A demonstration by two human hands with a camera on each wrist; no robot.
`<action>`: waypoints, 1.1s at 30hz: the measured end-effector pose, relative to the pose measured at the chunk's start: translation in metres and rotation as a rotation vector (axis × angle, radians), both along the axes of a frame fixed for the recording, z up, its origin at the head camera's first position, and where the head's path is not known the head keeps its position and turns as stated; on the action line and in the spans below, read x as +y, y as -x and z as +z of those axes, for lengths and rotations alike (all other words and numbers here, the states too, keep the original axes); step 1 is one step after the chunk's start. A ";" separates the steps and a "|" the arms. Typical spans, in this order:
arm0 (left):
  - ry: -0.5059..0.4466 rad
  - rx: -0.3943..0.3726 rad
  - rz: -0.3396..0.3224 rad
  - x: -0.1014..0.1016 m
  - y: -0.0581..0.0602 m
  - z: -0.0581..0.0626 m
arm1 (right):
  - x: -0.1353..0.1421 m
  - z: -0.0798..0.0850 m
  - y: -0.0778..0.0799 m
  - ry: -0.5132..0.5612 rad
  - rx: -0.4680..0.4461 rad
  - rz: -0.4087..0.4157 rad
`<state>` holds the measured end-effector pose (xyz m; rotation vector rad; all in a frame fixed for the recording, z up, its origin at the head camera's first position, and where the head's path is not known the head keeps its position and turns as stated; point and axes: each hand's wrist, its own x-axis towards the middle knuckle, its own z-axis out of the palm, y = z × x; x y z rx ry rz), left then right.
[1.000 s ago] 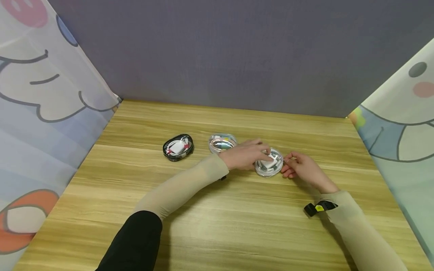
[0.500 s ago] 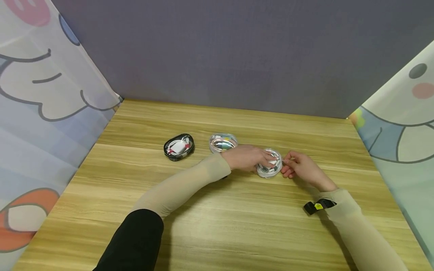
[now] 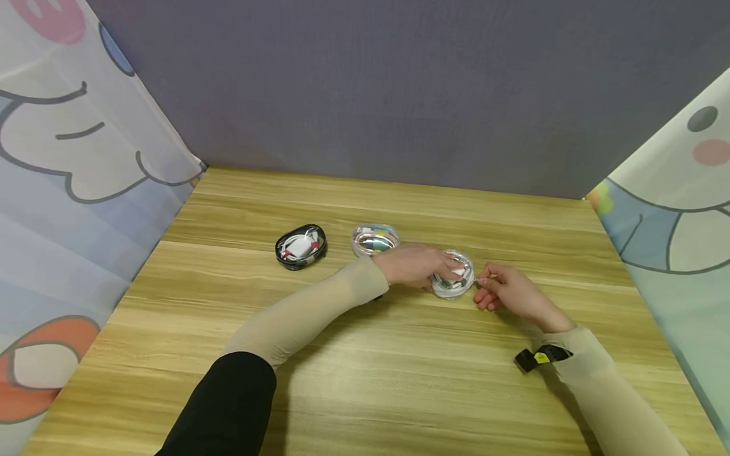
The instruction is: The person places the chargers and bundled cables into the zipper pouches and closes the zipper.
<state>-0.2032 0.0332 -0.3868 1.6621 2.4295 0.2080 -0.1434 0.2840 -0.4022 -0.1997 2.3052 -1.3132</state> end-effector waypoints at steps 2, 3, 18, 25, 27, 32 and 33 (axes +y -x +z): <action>-0.005 0.003 -0.002 0.000 0.000 0.000 | 0.000 -0.001 -0.002 0.006 -0.005 0.001; -0.006 0.004 -0.005 0.001 0.000 0.000 | 0.000 -0.001 -0.003 0.006 -0.008 0.003; -0.007 -0.015 0.020 0.000 0.000 -0.001 | -0.008 -0.002 -0.013 0.067 -0.069 0.058; -0.014 0.022 0.008 0.000 -0.002 -0.001 | -0.017 -0.005 -0.019 0.124 -0.093 0.111; -0.002 0.036 0.016 0.001 -0.003 -0.001 | -0.018 -0.006 -0.019 0.125 -0.092 0.109; 0.043 0.071 0.034 0.001 -0.005 -0.001 | -0.017 -0.006 -0.019 0.136 -0.094 0.096; 0.053 0.077 0.038 0.001 -0.006 -0.001 | -0.016 -0.006 -0.019 0.133 -0.089 0.099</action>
